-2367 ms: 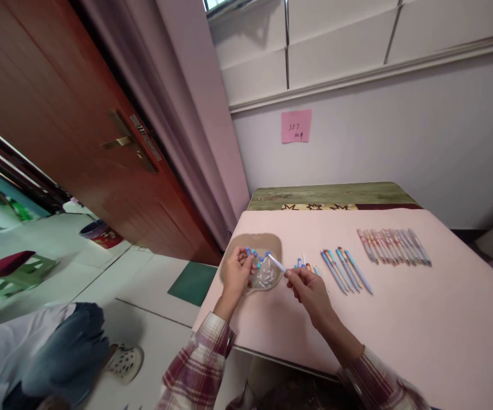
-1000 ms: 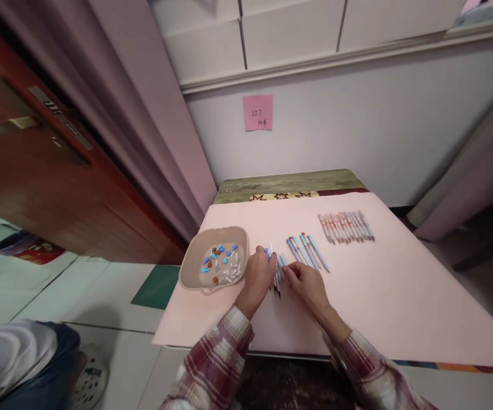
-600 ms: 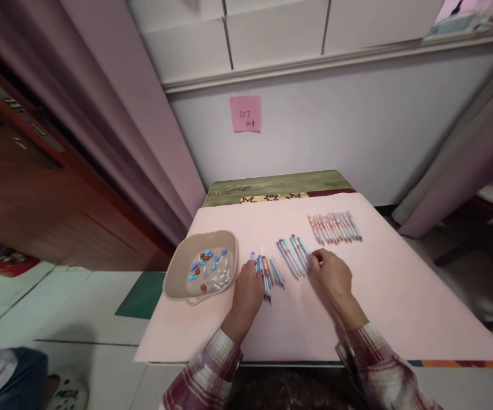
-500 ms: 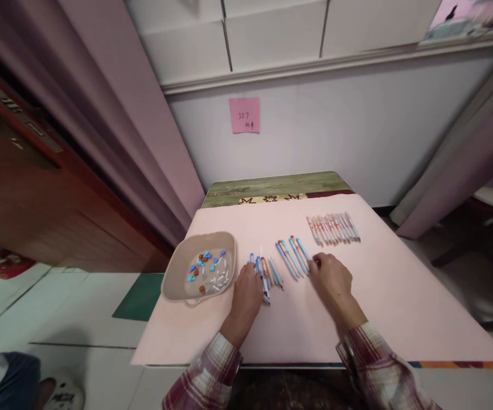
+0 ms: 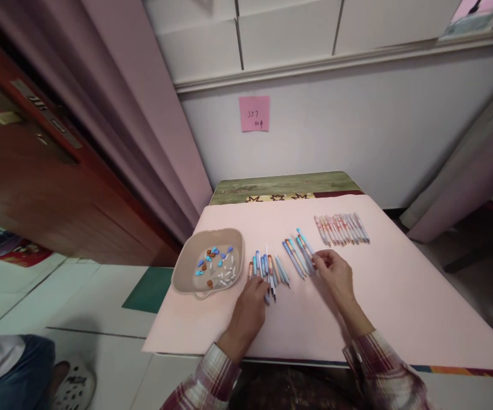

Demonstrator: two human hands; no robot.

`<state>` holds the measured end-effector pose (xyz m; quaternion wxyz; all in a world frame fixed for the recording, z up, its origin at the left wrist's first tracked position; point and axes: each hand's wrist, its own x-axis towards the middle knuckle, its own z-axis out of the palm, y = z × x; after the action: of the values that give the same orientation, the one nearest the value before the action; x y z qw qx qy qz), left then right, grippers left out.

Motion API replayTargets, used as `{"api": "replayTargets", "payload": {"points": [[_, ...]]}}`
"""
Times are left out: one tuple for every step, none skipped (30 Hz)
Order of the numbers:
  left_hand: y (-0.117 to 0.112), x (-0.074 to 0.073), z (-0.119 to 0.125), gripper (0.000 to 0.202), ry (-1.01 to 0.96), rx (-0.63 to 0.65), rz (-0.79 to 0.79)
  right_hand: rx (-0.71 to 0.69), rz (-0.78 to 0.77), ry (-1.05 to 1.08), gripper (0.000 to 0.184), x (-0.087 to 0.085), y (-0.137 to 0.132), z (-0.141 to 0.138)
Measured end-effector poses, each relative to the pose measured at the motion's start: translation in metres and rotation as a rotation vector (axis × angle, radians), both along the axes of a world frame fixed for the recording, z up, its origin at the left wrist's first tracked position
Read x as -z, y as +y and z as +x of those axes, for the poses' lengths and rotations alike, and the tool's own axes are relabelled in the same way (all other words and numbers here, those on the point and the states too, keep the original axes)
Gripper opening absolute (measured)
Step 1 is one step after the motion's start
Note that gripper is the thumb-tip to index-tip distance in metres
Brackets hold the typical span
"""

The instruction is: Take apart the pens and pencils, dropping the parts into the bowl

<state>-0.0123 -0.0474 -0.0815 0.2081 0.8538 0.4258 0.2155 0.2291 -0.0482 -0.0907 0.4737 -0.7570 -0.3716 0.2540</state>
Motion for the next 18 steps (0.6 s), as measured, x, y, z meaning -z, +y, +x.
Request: {"api": "replayTargets", "payload": {"points": [[-0.002,0.000,-0.001,0.040,0.029,0.006,0.008,-0.033,0.072,0.164,0.032,0.002,0.001,-0.005],[-0.003,0.001,-0.002,0.037,0.054,0.006,0.019,-0.060,0.126,0.323,0.036,0.002,0.002,-0.011],[-0.004,0.002,-0.003,0.034,0.074,0.007,0.031,-0.077,0.160,0.464,0.041,0.002,0.002,-0.016],[-0.005,0.002,-0.003,0.033,0.089,0.013,0.042,-0.085,0.176,0.582,0.045,0.002,0.002,-0.022],[-0.006,0.003,-0.004,0.033,0.098,0.024,0.052,-0.085,0.179,0.679,0.048,0.000,0.001,-0.027],[-0.007,0.004,-0.004,0.034,0.098,0.032,0.060,-0.087,0.171,0.760,0.049,-0.002,-0.001,-0.033],[-0.007,0.005,-0.004,0.037,0.084,0.034,0.066,-0.098,0.158,0.828,0.049,-0.004,-0.003,-0.039],[-0.008,0.004,-0.004,0.040,0.051,0.029,0.068,-0.122,0.139,0.887,0.048,-0.007,-0.006,-0.046],[-0.008,0.003,-0.003,0.041,-0.004,0.015,0.061,-0.161,0.118,0.938,0.046,-0.010,-0.009,-0.054],[-0.008,0.000,-0.003,0.040,-0.079,-0.015,0.042,-0.213,0.095,0.979,0.044,-0.014,-0.012,-0.061],[-0.006,-0.004,-0.002,0.036,-0.177,-0.066,0.005,-0.277,0.075,1.011,0.042,-0.017,-0.014,-0.069],[-0.004,-0.009,-0.001,0.030,-0.297,-0.134,-0.059,-0.341,0.062,1.034,0.041,-0.021,-0.016,-0.077],[0.000,-0.016,-0.001,0.025,-0.438,-0.212,-0.149,-0.395,0.058,1.044,0.040,-0.025,-0.017,-0.085],[0.004,-0.023,-0.001,0.023,-0.592,-0.292,-0.263,-0.439,0.059,1.042,0.039,-0.028,-0.017,-0.092],[0.010,-0.030,-0.001,0.027,-0.752,-0.353,-0.390,-0.474,0.064,1.030,0.038,-0.032,-0.016,-0.098],[0.015,-0.037,-0.003,0.033,-0.900,-0.384,-0.513,-0.504,0.069,1.013,0.037,-0.036,-0.014,-0.104],[0.021,-0.044,-0.006,0.038,-1.021,-0.387,-0.617,-0.533,0.069,0.998,0.036,-0.040,-0.012,-0.109],[0.026,-0.050,-0.009,0.040,-1.112,-0.380,-0.693,-0.563,0.064,0.987,0.036,-0.043,-0.009,-0.113]]}}
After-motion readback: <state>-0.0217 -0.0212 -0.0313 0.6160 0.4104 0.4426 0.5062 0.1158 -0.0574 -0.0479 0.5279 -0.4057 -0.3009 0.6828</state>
